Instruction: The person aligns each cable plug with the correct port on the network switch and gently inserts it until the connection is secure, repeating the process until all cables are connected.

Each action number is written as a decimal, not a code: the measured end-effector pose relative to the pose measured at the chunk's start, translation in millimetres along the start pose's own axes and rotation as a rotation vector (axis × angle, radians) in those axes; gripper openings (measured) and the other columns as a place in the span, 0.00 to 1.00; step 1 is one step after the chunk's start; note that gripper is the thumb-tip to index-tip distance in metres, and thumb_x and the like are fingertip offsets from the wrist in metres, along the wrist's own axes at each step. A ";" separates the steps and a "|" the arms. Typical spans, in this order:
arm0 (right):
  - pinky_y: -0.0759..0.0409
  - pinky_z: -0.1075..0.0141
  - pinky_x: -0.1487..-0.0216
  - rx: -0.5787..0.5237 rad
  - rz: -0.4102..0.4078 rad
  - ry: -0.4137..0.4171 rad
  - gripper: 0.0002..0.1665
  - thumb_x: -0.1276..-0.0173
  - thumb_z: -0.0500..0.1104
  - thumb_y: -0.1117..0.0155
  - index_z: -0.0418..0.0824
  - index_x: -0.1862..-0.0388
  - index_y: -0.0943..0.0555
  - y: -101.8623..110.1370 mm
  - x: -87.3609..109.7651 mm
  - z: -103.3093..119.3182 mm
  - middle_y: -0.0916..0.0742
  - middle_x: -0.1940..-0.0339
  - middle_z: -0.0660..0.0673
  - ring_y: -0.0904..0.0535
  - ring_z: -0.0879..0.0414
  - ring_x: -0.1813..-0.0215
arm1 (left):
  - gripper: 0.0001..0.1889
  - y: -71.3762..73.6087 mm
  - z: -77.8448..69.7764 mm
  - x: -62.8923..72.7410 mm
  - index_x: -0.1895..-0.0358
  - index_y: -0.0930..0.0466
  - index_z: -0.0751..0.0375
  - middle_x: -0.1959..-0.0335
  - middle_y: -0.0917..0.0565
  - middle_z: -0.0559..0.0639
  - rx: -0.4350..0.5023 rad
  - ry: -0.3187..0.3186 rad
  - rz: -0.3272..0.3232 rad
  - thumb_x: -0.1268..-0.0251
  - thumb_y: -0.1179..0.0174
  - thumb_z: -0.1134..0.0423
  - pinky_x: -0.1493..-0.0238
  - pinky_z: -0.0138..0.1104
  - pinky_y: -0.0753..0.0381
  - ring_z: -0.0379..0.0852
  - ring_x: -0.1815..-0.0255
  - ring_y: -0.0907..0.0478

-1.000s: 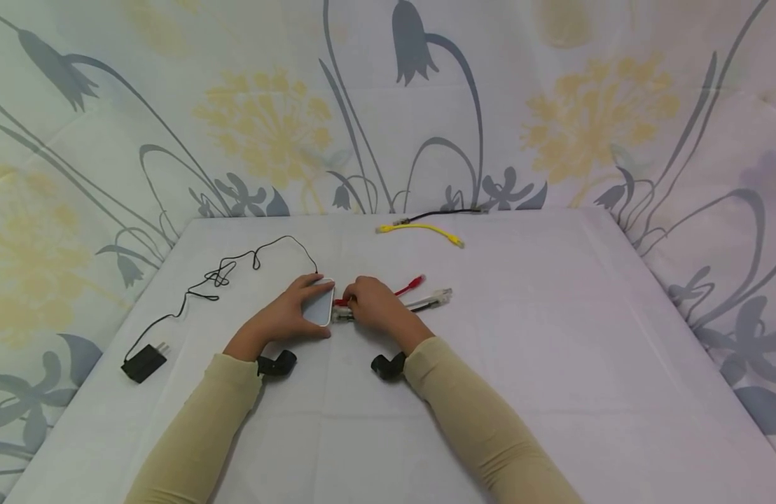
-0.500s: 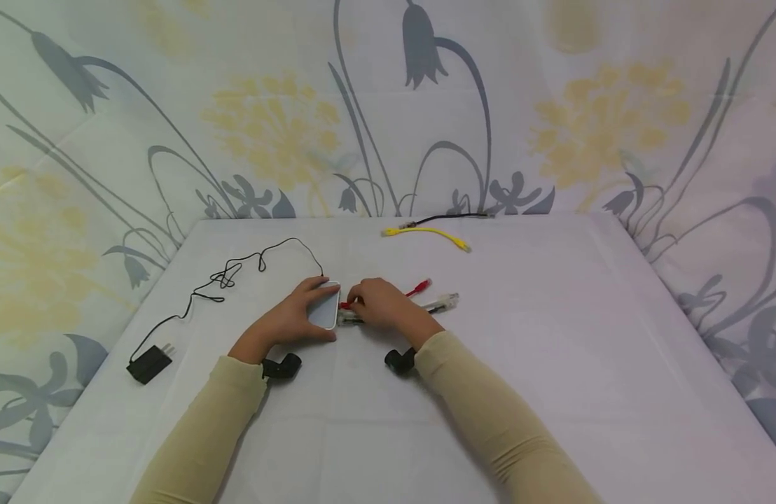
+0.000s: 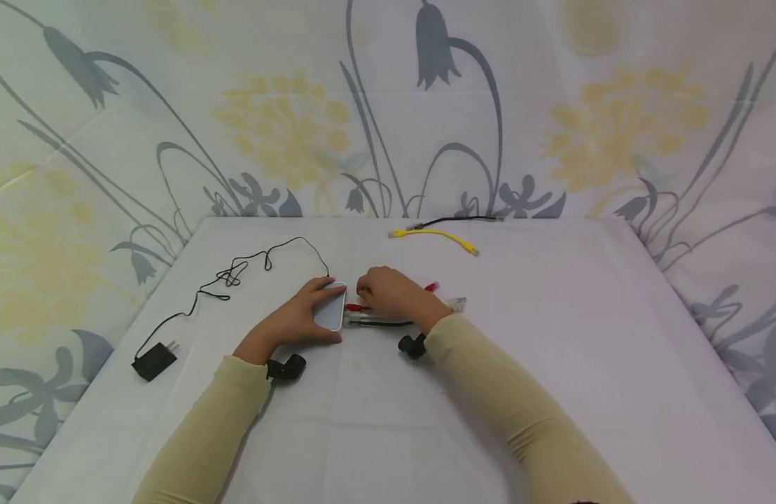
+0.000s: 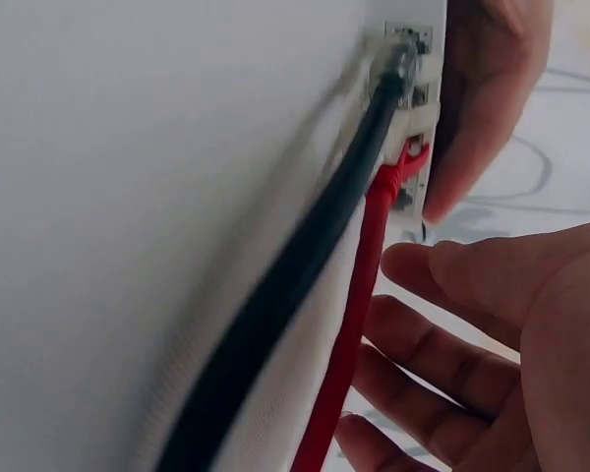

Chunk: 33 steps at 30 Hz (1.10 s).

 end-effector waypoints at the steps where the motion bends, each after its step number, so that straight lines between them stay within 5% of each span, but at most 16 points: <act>1: 0.23 0.58 0.47 0.000 0.003 -0.005 0.16 0.25 0.44 0.49 0.42 0.47 0.17 1.3 -1.1 -1.4 0.17 0.54 0.45 0.22 0.53 0.54 | 0.49 0.2 -0.1 0.1 0.27 0.38 0.42 0.22 0.48 0.51 0.000 0.000 0.001 0.56 0.24 0.46 0.29 0.50 0.39 0.54 0.21 0.53; 15: 0.23 0.56 0.45 0.022 -0.057 -0.048 0.15 0.26 0.42 0.46 0.39 0.47 0.17 35.1 -16.0 -32.8 0.16 0.53 0.42 0.21 0.50 0.52 | 0.48 0.3 -0.4 0.5 0.27 0.37 0.42 0.22 0.48 0.50 -0.002 0.009 0.003 0.56 0.24 0.46 0.28 0.49 0.39 0.52 0.21 0.53; 33: 0.35 0.46 0.31 0.024 -0.110 -0.199 0.22 0.25 0.43 0.48 0.38 0.35 0.26 58.8 -28.9 -86.6 0.26 0.34 0.34 0.33 0.38 0.30 | 0.49 -0.8 1.9 0.6 0.27 0.38 0.39 0.22 0.49 0.48 -0.008 0.021 -0.001 0.56 0.24 0.46 0.28 0.48 0.39 0.51 0.21 0.53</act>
Point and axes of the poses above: each hand's wrist, its own x-axis away from the middle knuckle, its own y-axis out of the back of the hand, z = x × y, the point moved 10 cm from there along -x, towards the middle knuckle
